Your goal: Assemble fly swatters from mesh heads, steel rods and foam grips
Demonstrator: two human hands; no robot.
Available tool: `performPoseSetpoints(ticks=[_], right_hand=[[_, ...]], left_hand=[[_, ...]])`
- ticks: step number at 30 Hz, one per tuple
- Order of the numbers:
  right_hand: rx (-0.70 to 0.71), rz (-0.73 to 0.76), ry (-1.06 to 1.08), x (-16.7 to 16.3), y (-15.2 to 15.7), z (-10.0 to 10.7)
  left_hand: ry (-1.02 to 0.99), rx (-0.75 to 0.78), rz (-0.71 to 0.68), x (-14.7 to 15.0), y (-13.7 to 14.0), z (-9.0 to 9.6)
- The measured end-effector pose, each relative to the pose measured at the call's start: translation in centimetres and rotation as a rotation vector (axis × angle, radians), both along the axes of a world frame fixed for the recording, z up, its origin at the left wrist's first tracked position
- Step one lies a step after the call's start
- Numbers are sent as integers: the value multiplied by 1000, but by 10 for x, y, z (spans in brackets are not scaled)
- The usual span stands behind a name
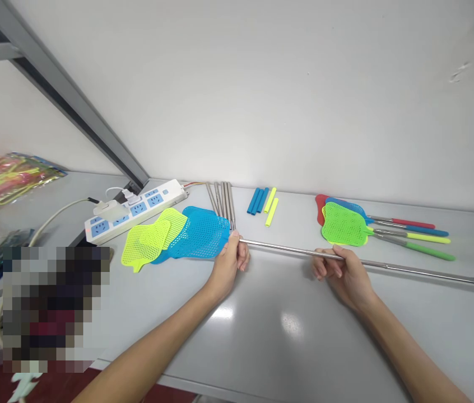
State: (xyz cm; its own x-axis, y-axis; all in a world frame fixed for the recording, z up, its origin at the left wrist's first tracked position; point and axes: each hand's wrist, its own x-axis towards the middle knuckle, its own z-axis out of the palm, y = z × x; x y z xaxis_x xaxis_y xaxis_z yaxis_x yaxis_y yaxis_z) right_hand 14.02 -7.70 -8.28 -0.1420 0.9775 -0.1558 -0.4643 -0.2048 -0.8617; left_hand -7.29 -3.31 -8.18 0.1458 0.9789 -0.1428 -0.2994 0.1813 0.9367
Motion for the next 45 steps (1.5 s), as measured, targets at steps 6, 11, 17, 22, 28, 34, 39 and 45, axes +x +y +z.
performPoseSetpoints(ticks=[6,11,17,22,28,34,39,45], right_hand=[[5,7,12,-2,0,-2],[27,-2,-16,-3,-1,-3],[20,-7,-33,-4,-1,-3],[19,-10,-50,-5,-2,-8],[42,80,-77,-22,-9,-11],[-19,94,-104,-25,-7,-7],[-67,76,-109,-21,-4,-2],[-64,84,-167,-24,-4,-1]], left_hand=[[-19,-6,0,0,-2,-2],[-32,-24,-13,1,-4,-4],[-33,-26,-16,1,-5,-4],[-19,-29,-10,3,-6,-3],[8,-51,-101,11,-16,-10],[33,-103,-64,13,-17,-11],[13,-118,-87,12,-16,-10],[-78,-162,-102,10,-12,-7]])
